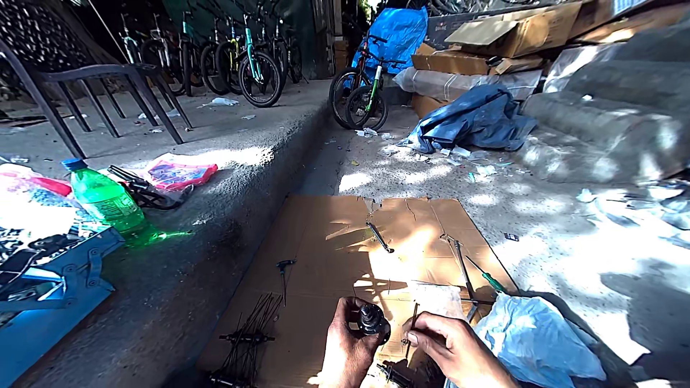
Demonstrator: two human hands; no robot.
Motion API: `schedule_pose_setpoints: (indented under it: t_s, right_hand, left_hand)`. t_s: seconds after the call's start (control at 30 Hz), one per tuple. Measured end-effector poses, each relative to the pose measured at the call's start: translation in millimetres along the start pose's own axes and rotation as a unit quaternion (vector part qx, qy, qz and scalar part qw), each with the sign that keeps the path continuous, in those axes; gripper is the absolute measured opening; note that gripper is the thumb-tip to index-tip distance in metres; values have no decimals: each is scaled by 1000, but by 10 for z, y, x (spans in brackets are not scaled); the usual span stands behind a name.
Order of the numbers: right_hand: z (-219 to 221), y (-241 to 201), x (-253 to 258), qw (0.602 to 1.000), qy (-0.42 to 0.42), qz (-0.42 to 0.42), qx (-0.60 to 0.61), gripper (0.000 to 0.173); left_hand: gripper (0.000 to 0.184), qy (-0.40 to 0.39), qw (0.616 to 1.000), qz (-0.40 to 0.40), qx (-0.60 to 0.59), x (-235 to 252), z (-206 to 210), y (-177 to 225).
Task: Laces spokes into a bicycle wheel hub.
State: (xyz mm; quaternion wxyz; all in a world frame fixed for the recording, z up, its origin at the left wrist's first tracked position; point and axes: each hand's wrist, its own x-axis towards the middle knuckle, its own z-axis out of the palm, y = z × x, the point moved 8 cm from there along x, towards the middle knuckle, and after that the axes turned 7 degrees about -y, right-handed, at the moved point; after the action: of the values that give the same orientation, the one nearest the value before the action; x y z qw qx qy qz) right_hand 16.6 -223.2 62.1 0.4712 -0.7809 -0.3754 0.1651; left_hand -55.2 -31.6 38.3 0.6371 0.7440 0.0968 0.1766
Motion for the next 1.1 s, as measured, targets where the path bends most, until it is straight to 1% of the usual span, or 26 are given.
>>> schedule_pose_setpoints:
  t_s: [0.07, 0.13, 0.17, 0.23, 0.4, 0.5, 0.63, 0.77, 0.87, 0.97, 1.03, 1.07, 1.1]
  right_hand:
    - [-99, -191, -20, 994, 71, -72, 39, 15]
    - [-168, -397, -38, 981, 121, -140, 53, 15]
    - [-179, -472, -41, 976, 133, -165, 56, 15]
    - [-165, -545, -31, 972, 139, -183, 43, 17]
    - [-130, -493, -12, 975, 142, -169, 18, 16]
    - [-137, -485, -14, 977, 132, -166, 16, 17]
    - [-96, -444, 43, 988, 50, -145, 12, 30]
    - [-13, -383, 118, 997, 3, -75, -19, 39]
    - [50, -402, 158, 994, -25, 2, -107, 34]
    - [142, -502, 184, 967, -70, 51, -240, 29]
    - [230, -560, 176, 943, -92, 44, -316, 23]
    - [272, -571, 164, 931, -84, 23, -355, 22]
    - [305, -577, 149, 917, -70, 0, -392, 24]
  left_hand:
    - [56, -11, 999, 13, 45, -6, 15, -1]
    - [57, -22, 996, 13, 91, -14, 42, -27]
    - [58, -26, 994, 9, 108, -18, 54, -46]
    - [57, -31, 991, 5, 129, -18, 69, -63]
    - [57, -38, 986, -20, 163, -19, 63, -79]
    - [57, -43, 985, -20, 164, -4, 72, -80]
    - [59, -50, 985, -16, 164, -1, 95, -90]
    - [60, -77, 978, -29, 190, -2, 128, -128]
    - [52, -103, 972, -32, 209, 3, 161, -159]
    - [47, -119, 968, -30, 219, 6, 203, -149]
    - [44, -122, 966, -27, 227, 1, 221, -154]
    - [45, -123, 965, -27, 230, -3, 223, -159]
    - [46, -124, 965, -29, 230, -3, 220, -161]
